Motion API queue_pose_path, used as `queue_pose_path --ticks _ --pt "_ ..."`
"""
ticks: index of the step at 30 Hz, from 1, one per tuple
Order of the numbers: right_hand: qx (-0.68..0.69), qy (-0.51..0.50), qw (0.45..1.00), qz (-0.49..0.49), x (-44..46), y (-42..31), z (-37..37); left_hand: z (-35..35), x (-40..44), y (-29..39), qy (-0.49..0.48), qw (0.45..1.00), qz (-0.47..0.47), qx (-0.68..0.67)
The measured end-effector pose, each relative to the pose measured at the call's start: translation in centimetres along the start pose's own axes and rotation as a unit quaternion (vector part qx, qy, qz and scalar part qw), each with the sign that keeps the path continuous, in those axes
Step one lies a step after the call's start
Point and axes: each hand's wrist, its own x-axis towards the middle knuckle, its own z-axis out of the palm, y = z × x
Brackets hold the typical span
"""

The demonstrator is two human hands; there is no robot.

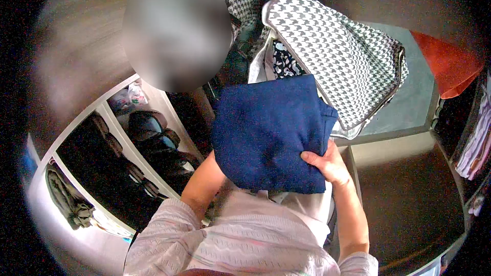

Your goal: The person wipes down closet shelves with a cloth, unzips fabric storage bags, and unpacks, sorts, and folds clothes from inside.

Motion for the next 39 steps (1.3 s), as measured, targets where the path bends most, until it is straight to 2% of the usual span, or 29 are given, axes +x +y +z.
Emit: queue_pose_path --ticks 2,4,6,8,10,13,16,18,20,23,24,26,29,30,32,34,36,38,39 --pt "0.038 0.019 0.999 -0.017 -0.4 -0.1 1.5 -3.2 1.5 1.5 0.088 0.993 0.054 0.054" --pt "0.045 0.028 0.998 -0.028 -0.8 0.3 1.9 -6.5 3.3 4.1 0.197 0.964 0.133 0.119" --pt "0.056 0.051 0.996 -0.053 -1.3 0.2 2.8 -9.6 5.2 7.6 0.309 0.903 0.23 0.191" --pt "0.058 0.043 0.997 -0.038 -1.4 0.1 3.1 -11.7 7.3 11.1 0.399 0.827 0.31 0.248" --pt "0.056 0.041 0.997 -0.027 -1.2 0.4 3.1 -12.8 9.4 14.1 0.43 0.762 0.308 0.374" --pt "0.024 0.063 0.998 -0.022 -0.7 0.1 3.4 -14.2 14.0 14.8 0.456 0.72 0.193 0.486" --pt "0.0 0.08 0.997 -0.015 -0.9 0.8 2.4 -16.9 17.6 13.2 0.41 0.7 0.107 0.575" --pt "0.022 0.083 0.996 -0.006 -0.9 0.8 2.2 -18.0 16.5 14.7 0.343 0.733 0.053 0.585" --pt "0.032 0.081 0.996 -0.001 -0.8 0.8 2.4 -18.5 15.8 14.6 0.328 0.734 0.043 0.593" --pt "0.03 0.077 0.997 -0.005 -0.5 0.8 3.0 -17.0 14.3 14.8 0.256 0.717 0.029 0.648" --pt "0.031 0.076 0.997 -0.007 -0.4 0.9 3.2 -16.2 14.9 14.2 0.271 0.666 0.042 0.694" --pt "0.03 0.072 0.997 -0.009 -0.4 0.9 3.5 -15.1 16.2 12.8 0.289 0.6 0.107 0.739" --pt "0.036 0.072 0.997 -0.014 -0.4 0.3 4.1 -14.8 17.6 13.0 0.2 0.677 0.013 0.708" --pt "0.035 0.077 0.996 -0.012 -0.4 0.3 4.0 -15.5 17.7 12.8 0.247 0.71 0.029 0.659" --pt "0.038 0.083 0.996 -0.011 -0.4 0.4 4.0 -18.4 18.1 13.0 0.294 0.809 0.037 0.507" --pt "0.025 0.08 0.996 -0.006 -0.2 0.6 3.8 -20.4 15.0 16.0 0.341 0.818 -0.015 0.463" --pt "0.027 0.076 0.997 -0.009 -0.2 0.7 3.9 -23.6 13.7 16.9 0.405 0.856 -0.016 0.321" --pt "0.042 0.072 0.996 -0.021 -0.1 0.8 4.1 -26.3 12.6 16.1 0.45 0.868 0.093 0.185" --pt "0.045 0.069 0.996 -0.022 -0.2 0.8 4.1 -27.0 11.8 16.1 0.435 0.893 0.102 0.054"
